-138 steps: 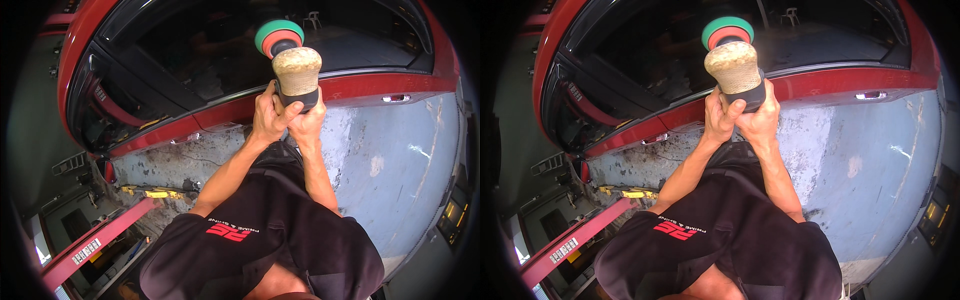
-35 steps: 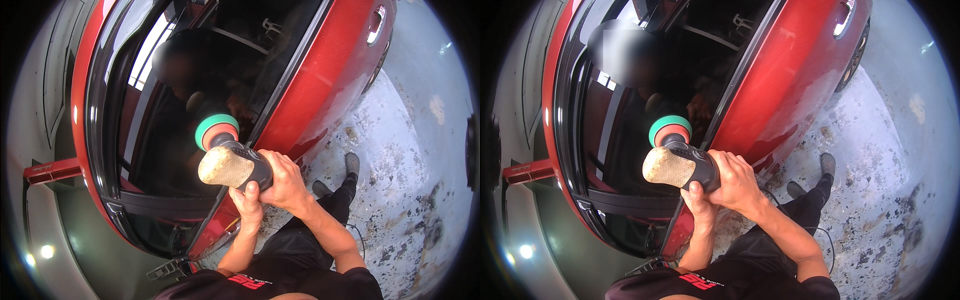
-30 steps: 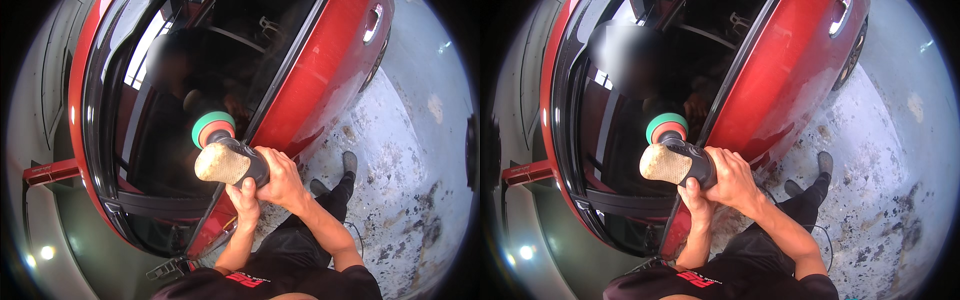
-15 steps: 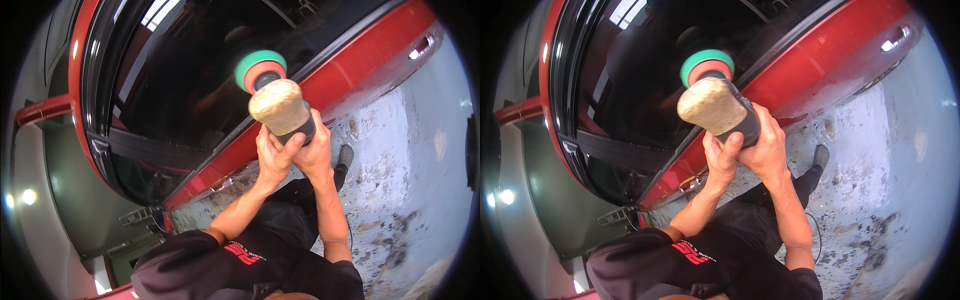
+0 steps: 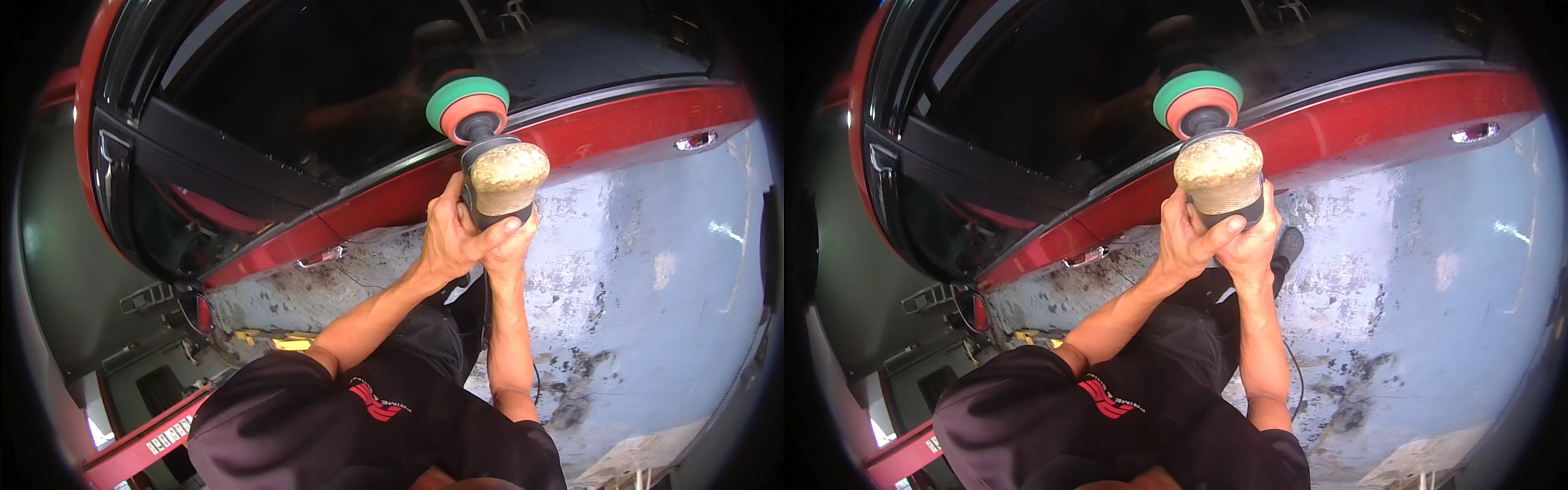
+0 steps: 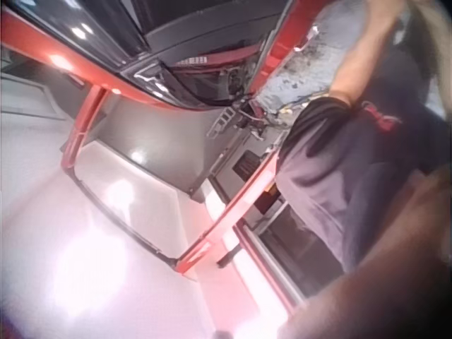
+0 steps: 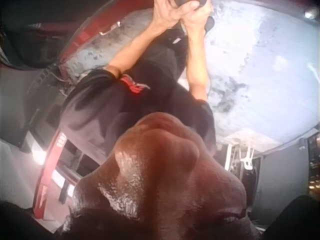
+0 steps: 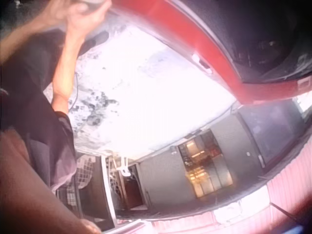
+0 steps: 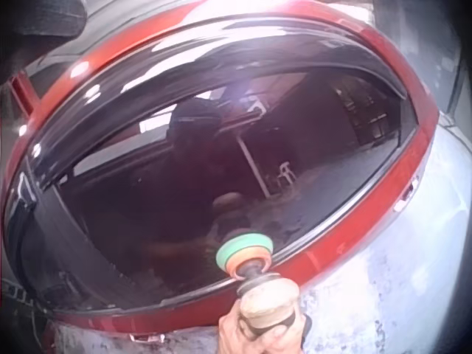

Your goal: The person uses a rotary polisher with a green pad to buff the rear quarter panel of a red car. They apply compound from a bottle to the pad and work the tool in circular motions along the vehicle's body, focusing on the area near the rear window and door handle.

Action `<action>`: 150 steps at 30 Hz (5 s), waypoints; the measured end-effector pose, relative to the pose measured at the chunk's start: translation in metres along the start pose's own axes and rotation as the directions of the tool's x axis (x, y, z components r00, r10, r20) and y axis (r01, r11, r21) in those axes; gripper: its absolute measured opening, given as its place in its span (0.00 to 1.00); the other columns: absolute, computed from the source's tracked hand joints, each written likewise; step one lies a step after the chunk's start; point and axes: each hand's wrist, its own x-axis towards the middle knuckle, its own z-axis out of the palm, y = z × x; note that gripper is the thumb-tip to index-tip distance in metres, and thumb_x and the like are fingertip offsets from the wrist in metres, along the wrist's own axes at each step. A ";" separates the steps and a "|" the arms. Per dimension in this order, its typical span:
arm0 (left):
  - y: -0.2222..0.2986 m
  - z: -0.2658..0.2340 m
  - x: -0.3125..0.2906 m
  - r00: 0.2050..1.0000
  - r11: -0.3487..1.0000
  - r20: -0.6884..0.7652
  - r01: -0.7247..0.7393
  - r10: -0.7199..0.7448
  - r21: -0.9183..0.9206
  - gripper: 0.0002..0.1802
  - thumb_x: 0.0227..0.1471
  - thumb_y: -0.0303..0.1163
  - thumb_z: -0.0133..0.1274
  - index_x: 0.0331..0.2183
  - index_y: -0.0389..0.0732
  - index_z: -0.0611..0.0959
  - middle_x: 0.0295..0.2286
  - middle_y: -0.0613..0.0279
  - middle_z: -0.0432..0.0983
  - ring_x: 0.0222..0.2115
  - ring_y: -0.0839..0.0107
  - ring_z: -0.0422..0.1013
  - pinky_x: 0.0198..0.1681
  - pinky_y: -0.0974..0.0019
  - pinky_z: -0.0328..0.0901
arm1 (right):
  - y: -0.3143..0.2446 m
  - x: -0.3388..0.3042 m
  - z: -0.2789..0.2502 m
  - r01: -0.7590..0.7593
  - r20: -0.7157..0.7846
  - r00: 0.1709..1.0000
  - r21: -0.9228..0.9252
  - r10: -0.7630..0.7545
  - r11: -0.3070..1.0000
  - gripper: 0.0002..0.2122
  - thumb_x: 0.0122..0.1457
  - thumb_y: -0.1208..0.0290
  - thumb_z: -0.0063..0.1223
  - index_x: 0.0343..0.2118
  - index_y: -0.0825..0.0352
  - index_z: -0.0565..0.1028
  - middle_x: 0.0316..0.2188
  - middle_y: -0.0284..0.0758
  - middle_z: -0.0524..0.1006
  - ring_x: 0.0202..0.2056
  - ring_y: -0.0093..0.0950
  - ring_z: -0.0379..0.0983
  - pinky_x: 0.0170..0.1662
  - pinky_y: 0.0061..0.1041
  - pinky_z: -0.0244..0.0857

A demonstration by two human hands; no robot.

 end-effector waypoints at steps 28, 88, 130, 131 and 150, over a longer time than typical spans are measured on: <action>-0.034 -0.036 -0.021 0.998 0.998 0.006 0.064 -0.064 -0.004 0.45 0.44 0.59 0.72 0.48 0.28 0.77 0.27 0.46 0.83 0.26 0.65 0.82 0.32 0.62 0.74 | 0.038 -0.034 0.022 -0.022 0.067 0.997 -0.113 0.030 0.993 0.21 0.53 0.70 0.74 0.46 0.73 0.77 0.37 0.36 0.81 0.36 0.27 0.76 0.41 0.35 0.73; -0.013 -0.100 -0.038 0.998 0.997 -0.056 0.001 -0.006 -0.082 0.42 0.49 0.57 0.68 0.51 0.30 0.79 0.39 0.42 0.85 0.42 0.54 0.83 0.46 0.57 0.75 | -0.049 -0.044 0.082 0.105 0.090 0.992 -0.148 -0.092 0.983 0.27 0.49 0.64 0.78 0.46 0.70 0.72 0.36 0.44 0.83 0.38 0.34 0.84 0.42 0.34 0.75; 0.079 -0.118 0.010 0.995 0.980 -0.076 -0.082 0.069 -0.181 0.33 0.55 0.50 0.67 0.49 0.30 0.82 0.42 0.50 0.84 0.43 0.65 0.80 0.50 0.61 0.72 | -0.143 0.018 0.091 0.101 0.090 0.992 -0.142 -0.089 0.985 0.29 0.45 0.64 0.77 0.48 0.71 0.74 0.37 0.47 0.84 0.39 0.37 0.84 0.43 0.34 0.76; 0.081 -0.118 0.010 0.995 0.981 -0.074 -0.076 0.064 -0.180 0.33 0.55 0.50 0.67 0.49 0.30 0.82 0.42 0.51 0.84 0.43 0.65 0.79 0.50 0.61 0.72 | -0.143 0.018 0.091 0.107 0.087 0.992 -0.131 -0.096 0.986 0.29 0.45 0.64 0.77 0.47 0.70 0.74 0.37 0.47 0.84 0.39 0.37 0.85 0.43 0.35 0.76; 0.082 -0.102 0.019 0.988 0.976 -0.135 -0.096 0.071 -0.194 0.37 0.48 0.55 0.71 0.43 0.28 0.81 0.33 0.44 0.86 0.36 0.59 0.84 0.40 0.60 0.75 | -0.140 0.027 0.078 0.086 0.101 0.992 -0.138 -0.072 0.987 0.29 0.45 0.63 0.77 0.48 0.69 0.74 0.36 0.46 0.84 0.38 0.38 0.85 0.42 0.33 0.76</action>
